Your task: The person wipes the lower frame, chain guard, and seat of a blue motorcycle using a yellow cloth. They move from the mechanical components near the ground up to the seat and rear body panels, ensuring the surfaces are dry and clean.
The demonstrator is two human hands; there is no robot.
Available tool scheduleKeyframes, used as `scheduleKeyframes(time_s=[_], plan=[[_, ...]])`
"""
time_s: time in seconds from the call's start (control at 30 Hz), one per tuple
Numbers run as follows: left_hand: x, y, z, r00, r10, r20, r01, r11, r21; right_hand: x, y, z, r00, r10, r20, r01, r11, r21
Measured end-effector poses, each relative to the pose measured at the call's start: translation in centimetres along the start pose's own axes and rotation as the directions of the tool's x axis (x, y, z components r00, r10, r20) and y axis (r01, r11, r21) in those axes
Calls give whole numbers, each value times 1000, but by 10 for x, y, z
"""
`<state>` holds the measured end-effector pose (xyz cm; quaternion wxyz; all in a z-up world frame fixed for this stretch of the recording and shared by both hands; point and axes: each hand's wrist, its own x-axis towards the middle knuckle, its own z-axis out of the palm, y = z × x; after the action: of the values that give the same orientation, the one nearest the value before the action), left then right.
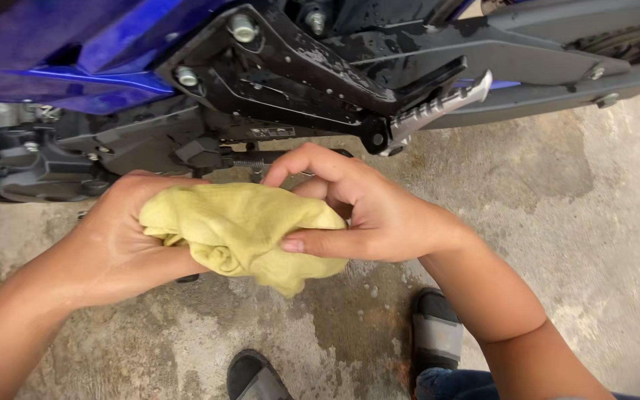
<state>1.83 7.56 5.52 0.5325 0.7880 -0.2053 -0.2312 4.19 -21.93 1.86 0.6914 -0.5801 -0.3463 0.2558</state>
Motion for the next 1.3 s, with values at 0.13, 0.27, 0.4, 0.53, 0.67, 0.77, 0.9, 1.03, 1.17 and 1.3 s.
scheduleKeyframes(time_s=[0.13, 0.27, 0.4, 0.53, 0.67, 0.77, 0.9, 1.03, 1.17, 1.3], plan=[[-20, 9, -5, 982, -124, -141, 74, 945, -319, 18, -2, 12, 993, 27, 113, -42, 990, 136], [-22, 36, -11, 943, -132, -306, 36, 953, -300, 25, 9, 26, 997, 51, -54, -43, 989, 143], [-32, 55, -17, 859, 97, -502, -55, 994, 97, 20, 14, 35, 763, -456, -457, 200, 840, -504], [-26, 64, -26, 558, 626, -546, -176, 731, 659, 42, -18, 26, 306, -869, -390, 199, 459, -866], [19, 104, -55, 318, 900, -299, -253, 384, 888, 98, -65, 19, -99, -898, -428, -24, 432, -901], [61, 149, -70, 111, 959, -260, -181, 277, 944, 129, -78, 28, -203, -933, -297, -228, 340, -913], [71, 161, -85, -211, 977, 40, -118, -66, 991, 134, -78, 43, 215, -973, -80, -306, 10, -952], [43, 131, -90, 172, 984, -53, -160, 81, 984, 117, -88, 77, 462, -875, -147, -126, 99, -987], [52, 119, -77, 175, 959, -224, -201, 257, 945, 109, -74, 137, 383, -814, -437, -326, 324, -888], [55, 126, -71, 169, 944, -284, -258, 320, 912, 122, -25, 128, 449, -760, -469, -210, 420, -883]])
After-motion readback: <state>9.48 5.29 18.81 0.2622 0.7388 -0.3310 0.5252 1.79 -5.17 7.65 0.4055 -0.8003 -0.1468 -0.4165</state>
